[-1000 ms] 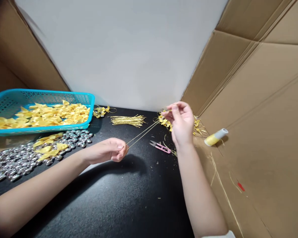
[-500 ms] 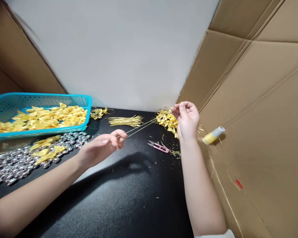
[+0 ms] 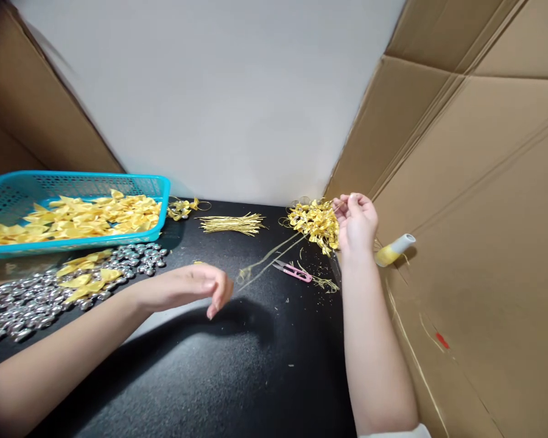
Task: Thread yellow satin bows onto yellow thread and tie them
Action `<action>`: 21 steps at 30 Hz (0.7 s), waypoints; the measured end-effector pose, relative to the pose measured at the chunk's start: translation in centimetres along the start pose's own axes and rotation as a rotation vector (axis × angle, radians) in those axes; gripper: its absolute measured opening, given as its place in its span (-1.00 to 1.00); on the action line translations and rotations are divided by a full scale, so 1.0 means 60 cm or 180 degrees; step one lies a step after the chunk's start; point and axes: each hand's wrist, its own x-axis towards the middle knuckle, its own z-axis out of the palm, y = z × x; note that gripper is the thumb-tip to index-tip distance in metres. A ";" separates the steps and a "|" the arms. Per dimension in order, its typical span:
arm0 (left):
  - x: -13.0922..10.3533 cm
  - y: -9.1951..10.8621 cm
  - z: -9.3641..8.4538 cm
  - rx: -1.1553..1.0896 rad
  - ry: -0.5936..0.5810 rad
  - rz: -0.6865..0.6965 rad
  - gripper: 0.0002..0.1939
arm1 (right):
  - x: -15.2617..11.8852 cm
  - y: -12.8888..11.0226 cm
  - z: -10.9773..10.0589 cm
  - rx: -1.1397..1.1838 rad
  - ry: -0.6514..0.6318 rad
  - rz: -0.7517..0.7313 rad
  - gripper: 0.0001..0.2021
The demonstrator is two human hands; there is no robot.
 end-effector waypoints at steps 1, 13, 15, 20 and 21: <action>0.001 -0.002 0.000 0.0151 -0.0131 -0.0254 -0.61 | 0.004 -0.005 -0.004 -0.0027 0.0008 -0.0119 -0.76; 0.014 -0.007 0.019 0.1975 0.0528 -0.0559 -0.75 | -0.056 -0.076 0.035 -0.0481 -0.0915 -0.0825 -0.79; 0.026 0.001 0.021 0.2065 0.0900 -0.0236 -0.75 | -0.069 -0.084 0.044 -0.0509 -0.1003 -0.0862 -0.79; 0.112 0.037 0.054 0.1903 0.1421 0.0622 -0.66 | -0.090 -0.092 0.057 -0.0427 -0.1193 -0.0893 -0.78; 0.136 0.045 0.065 0.1897 0.1515 0.0806 -0.66 | -0.094 -0.092 0.059 -0.0429 -0.1202 -0.0899 -0.78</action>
